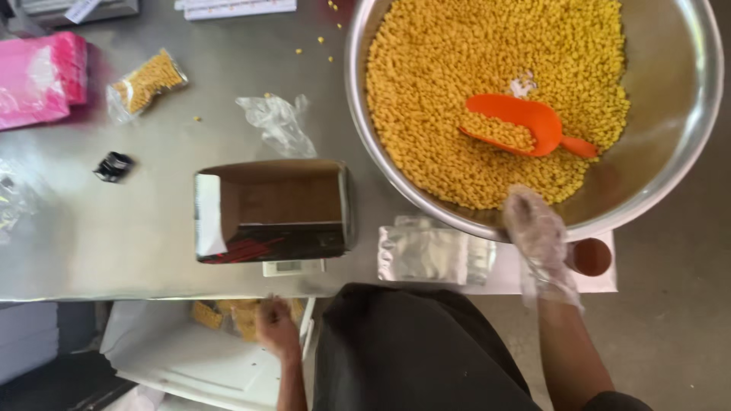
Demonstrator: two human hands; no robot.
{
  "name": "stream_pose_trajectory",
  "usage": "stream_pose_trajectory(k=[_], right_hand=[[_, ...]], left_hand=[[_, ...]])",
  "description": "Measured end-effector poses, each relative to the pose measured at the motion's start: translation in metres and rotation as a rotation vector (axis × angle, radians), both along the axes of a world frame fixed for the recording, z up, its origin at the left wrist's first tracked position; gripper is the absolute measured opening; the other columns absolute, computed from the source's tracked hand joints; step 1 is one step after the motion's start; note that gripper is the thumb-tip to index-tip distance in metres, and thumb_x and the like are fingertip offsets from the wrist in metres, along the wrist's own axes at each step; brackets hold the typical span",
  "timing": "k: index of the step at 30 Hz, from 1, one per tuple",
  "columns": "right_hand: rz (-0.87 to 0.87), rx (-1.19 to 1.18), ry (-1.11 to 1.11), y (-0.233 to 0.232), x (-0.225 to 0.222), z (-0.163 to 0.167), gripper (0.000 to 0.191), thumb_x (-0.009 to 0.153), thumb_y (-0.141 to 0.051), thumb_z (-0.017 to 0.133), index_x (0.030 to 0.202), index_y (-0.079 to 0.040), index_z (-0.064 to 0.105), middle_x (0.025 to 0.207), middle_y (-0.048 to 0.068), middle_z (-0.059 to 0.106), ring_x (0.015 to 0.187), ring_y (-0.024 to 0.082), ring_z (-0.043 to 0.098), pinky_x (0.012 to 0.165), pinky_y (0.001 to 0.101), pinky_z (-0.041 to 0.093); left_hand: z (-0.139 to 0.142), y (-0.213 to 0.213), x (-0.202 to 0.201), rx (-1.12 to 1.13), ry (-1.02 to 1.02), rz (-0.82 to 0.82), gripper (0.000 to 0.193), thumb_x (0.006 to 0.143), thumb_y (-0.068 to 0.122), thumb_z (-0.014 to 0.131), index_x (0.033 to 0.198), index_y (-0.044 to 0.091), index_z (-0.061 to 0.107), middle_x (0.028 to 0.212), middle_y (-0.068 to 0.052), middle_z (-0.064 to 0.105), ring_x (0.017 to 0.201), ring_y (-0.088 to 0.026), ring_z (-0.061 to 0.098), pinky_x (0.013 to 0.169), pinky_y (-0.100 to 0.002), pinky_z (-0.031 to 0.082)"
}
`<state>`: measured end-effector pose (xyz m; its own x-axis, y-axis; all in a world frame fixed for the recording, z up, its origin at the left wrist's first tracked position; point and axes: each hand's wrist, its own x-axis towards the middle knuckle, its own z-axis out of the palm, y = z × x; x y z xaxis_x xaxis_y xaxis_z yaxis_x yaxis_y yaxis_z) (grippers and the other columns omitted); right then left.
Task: The person scoops yellow corn puffs from a large metal bowl into small clear plastic bags using an orange scoop. Each filled bag is placed on a digital scale, then set aside in a white bin. The process repeats multiple times.
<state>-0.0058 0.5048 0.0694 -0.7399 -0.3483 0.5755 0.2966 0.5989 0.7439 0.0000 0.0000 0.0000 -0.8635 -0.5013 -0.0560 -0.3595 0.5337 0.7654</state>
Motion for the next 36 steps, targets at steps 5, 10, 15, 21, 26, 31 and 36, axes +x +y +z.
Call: stream_pose_trajectory(k=[5,10,15,21,26,31,36], right_hand=[[0.093,-1.325,-0.159,0.017,-0.001,0.004,0.021,0.101,-0.017,0.074,0.12,-0.008,0.071,0.104,0.01,0.077,0.093,0.018,0.073,0.083,0.0295,0.058],[0.157,-1.73,-0.202,0.037,0.005,0.012,0.023,0.098,-0.016,0.074,0.119,-0.005,0.07,0.101,0.014,0.077,0.09,0.024,0.076,0.081,0.0342,0.06],[0.2,-1.701,-0.212,0.05,0.013,0.019,0.028,0.098,-0.017,0.073,0.122,-0.004,0.069,0.107,0.017,0.076,0.096,0.028,0.075,0.084,0.036,0.059],[0.192,-1.799,-0.29,0.06,0.021,0.023,0.027,0.098,-0.02,0.07,0.121,-0.006,0.069,0.102,0.015,0.076,0.094,0.026,0.076,0.082,0.035,0.058],[0.206,-1.851,-0.412,0.067,0.028,0.03,0.026,0.099,-0.023,0.067,0.119,-0.005,0.068,0.102,0.013,0.076,0.093,0.024,0.075,0.083,0.0344,0.057],[0.205,-1.883,-0.447,0.072,0.033,0.031,0.031,0.099,-0.025,0.067,0.123,-0.005,0.068,0.104,0.013,0.076,0.095,0.024,0.075,0.085,0.0353,0.056],[0.085,-1.916,-0.513,0.076,0.032,0.029,0.034,0.097,-0.029,0.066,0.123,-0.008,0.069,0.102,0.013,0.077,0.094,0.026,0.076,0.085,0.0375,0.057]], left_hand=[[0.016,0.205,0.02,-0.007,-0.076,-0.563,0.019,0.087,0.024,0.077,0.093,0.006,0.079,0.095,-0.012,0.076,0.082,-0.03,0.074,0.073,-0.041,0.058],[0.018,0.386,0.017,-0.345,-0.369,-1.117,0.091,0.086,0.059,0.071,0.149,0.003,0.037,0.157,-0.019,0.031,0.145,-0.042,0.024,0.11,-0.067,0.029],[0.018,0.447,0.017,-0.499,-0.6,-1.019,0.103,0.091,0.056,0.068,0.16,-0.001,0.016,0.168,-0.022,0.01,0.154,-0.046,0.005,0.113,-0.074,0.024],[0.006,0.431,0.023,-0.174,-0.413,-0.991,0.064,0.098,0.034,0.067,0.141,-0.007,0.044,0.157,-0.032,0.029,0.144,-0.05,0.029,0.113,-0.059,0.036],[0.024,0.418,0.021,-0.144,-0.494,-0.873,0.029,0.093,0.028,0.066,0.099,0.0,0.075,0.102,-0.025,0.073,0.099,-0.042,0.071,0.09,-0.048,0.057],[0.048,0.409,0.016,-0.168,-0.434,-0.872,0.05,0.087,0.049,0.074,0.084,0.0,0.073,0.09,-0.024,0.072,0.088,-0.04,0.071,0.081,-0.05,0.057],[0.028,0.411,0.015,-0.166,-0.349,-0.888,0.051,0.103,0.051,0.059,0.09,0.003,0.073,0.088,-0.025,0.072,0.087,-0.043,0.069,0.077,-0.053,0.054]])
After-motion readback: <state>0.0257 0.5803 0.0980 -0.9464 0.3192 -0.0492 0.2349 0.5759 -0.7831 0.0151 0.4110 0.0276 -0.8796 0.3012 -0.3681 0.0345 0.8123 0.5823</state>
